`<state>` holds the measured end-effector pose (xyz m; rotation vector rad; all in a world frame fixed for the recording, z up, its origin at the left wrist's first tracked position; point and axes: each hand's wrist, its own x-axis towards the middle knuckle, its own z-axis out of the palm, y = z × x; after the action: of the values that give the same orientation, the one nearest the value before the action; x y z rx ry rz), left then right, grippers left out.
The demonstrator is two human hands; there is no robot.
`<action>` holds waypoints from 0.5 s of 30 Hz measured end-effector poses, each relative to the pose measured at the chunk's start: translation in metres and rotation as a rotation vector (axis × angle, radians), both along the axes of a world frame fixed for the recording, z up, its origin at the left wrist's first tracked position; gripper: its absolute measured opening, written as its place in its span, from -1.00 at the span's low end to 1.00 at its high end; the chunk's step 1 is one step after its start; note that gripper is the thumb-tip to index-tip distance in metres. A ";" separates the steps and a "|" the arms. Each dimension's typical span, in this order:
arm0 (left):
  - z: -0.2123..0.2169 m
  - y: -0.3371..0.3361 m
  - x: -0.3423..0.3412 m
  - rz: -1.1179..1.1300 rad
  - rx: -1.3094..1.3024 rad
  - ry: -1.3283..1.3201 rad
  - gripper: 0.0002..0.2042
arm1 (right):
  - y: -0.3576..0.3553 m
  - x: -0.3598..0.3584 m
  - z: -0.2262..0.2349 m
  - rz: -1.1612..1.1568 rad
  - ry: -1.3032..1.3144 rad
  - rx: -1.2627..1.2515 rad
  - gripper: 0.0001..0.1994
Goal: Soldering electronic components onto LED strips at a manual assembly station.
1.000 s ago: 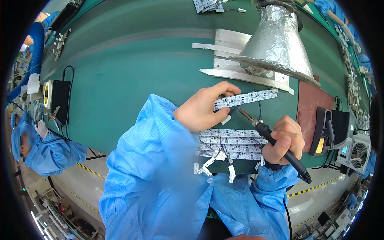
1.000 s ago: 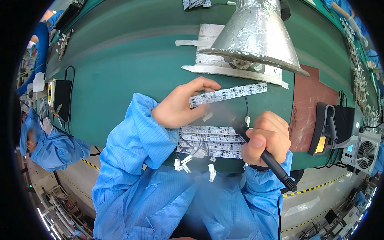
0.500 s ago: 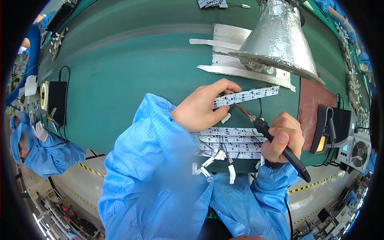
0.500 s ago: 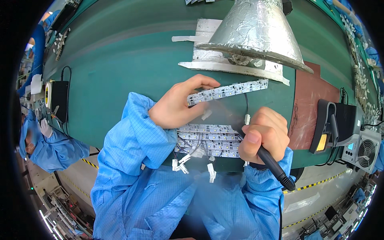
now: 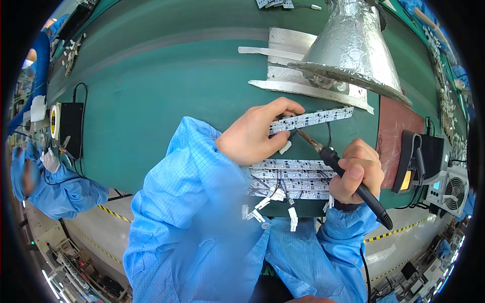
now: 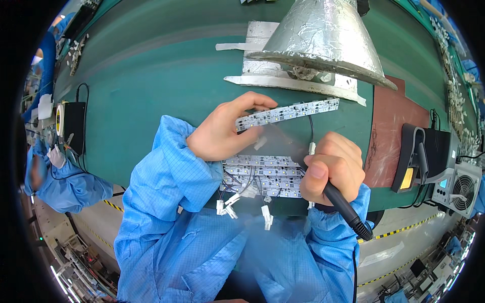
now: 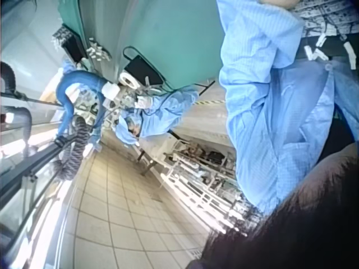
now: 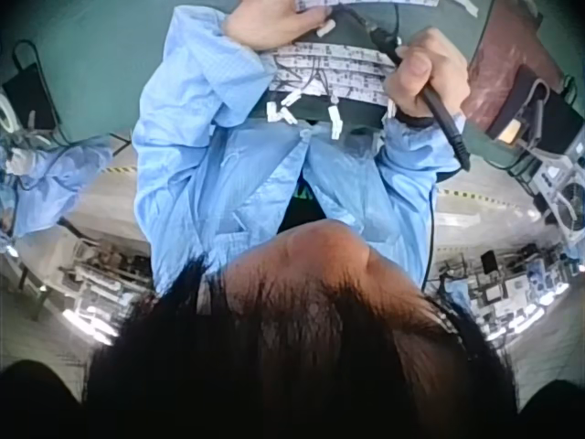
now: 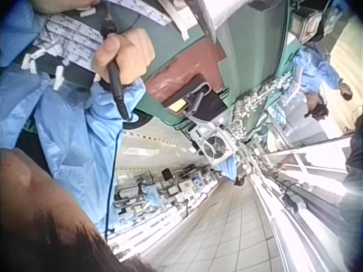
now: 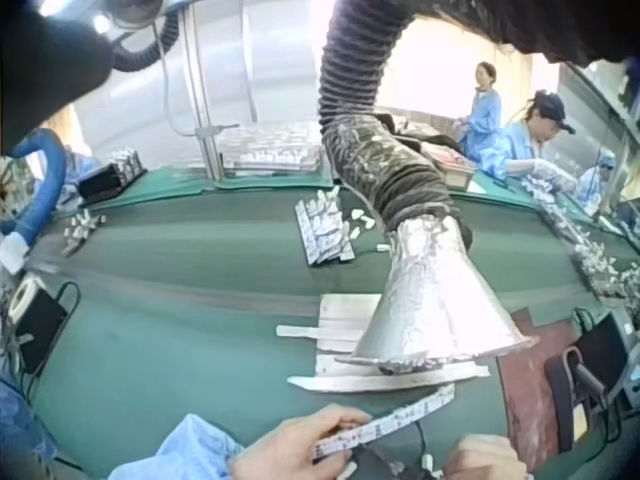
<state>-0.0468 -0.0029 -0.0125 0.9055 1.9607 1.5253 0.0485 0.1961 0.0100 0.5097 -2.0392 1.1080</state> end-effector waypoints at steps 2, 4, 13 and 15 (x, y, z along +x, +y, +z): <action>0.000 0.000 0.000 -0.002 -0.002 0.002 -0.56 | 0.000 0.000 0.000 0.001 0.001 -0.001 -0.78; 0.001 0.001 -0.001 -0.001 -0.009 -0.014 -0.56 | 0.000 -0.001 0.000 0.003 0.003 -0.003 -0.78; -0.001 0.001 0.000 0.003 -0.007 -0.049 -0.56 | -0.001 0.001 0.000 -0.011 0.023 -0.027 -0.79; -0.003 0.002 -0.001 0.004 -0.010 -0.051 -0.56 | -0.001 0.001 -0.002 -0.021 0.014 -0.011 -0.79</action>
<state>-0.0474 -0.0014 -0.0158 0.8508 1.9329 1.5249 0.0492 0.1956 0.0081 0.4884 -2.0207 1.1003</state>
